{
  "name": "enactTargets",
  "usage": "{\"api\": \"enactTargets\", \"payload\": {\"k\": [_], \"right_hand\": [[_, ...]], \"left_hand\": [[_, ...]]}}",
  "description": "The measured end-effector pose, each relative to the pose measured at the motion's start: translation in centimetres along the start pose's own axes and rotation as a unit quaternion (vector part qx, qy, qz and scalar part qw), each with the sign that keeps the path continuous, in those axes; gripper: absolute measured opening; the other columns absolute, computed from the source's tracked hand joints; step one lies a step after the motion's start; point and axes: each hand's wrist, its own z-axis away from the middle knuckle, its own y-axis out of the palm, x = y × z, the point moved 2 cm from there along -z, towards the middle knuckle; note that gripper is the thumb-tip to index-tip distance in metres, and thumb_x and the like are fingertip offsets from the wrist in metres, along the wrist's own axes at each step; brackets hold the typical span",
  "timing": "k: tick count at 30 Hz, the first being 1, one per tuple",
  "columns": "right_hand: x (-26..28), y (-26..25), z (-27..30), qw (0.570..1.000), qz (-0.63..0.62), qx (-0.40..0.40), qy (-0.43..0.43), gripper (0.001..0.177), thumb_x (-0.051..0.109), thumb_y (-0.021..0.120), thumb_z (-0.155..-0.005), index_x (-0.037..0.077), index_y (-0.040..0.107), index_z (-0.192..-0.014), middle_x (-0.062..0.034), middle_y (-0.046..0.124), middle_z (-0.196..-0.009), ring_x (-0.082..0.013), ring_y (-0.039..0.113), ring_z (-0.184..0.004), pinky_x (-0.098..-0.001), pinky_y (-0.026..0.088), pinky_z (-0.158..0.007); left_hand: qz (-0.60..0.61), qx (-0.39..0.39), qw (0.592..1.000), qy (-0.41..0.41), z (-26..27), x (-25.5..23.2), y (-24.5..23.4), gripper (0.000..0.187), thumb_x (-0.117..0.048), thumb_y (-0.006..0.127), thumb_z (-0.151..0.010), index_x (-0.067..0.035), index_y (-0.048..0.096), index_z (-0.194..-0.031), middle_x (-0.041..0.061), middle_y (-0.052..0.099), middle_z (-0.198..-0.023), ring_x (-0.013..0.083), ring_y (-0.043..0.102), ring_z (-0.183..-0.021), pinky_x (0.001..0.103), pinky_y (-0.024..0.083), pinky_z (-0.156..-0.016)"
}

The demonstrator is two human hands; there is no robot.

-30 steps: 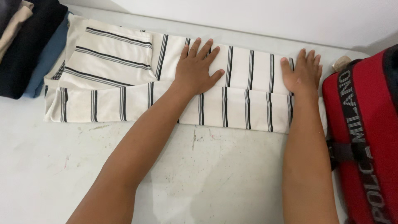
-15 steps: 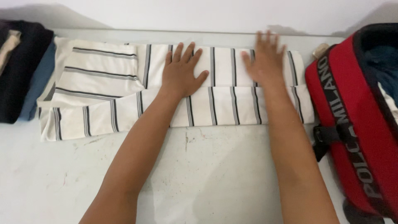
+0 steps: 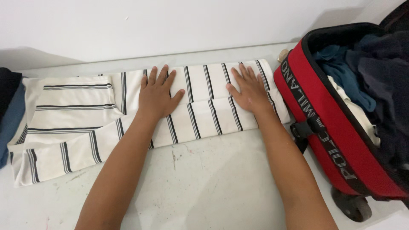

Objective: The person folds a striped t-shirt on a table by hand. They smooth the fabric, fold the sides and sleeves inward, and then fold the shirt in half before placing it on a stack of clothes.

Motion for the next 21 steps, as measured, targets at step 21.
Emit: {"api": "enactTargets", "payload": {"k": [21], "right_hand": [[1.7, -5.0, 3.4, 0.976, 0.059, 0.002, 0.21, 0.083, 0.052, 0.066, -0.091, 0.005, 0.04, -0.155, -0.0279, 0.059, -0.139, -0.0456, 0.058, -0.127, -0.0599, 0.05, -0.098]], "left_hand": [[0.004, -0.013, 1.0, -0.012, 2.9, 2.3, -1.0, 0.073, -0.059, 0.044, -0.097, -0.017, 0.04, -0.157, 0.009, 0.029, -0.166, 0.0345, 0.018, -0.155, 0.051, 0.013, -0.125]]}}
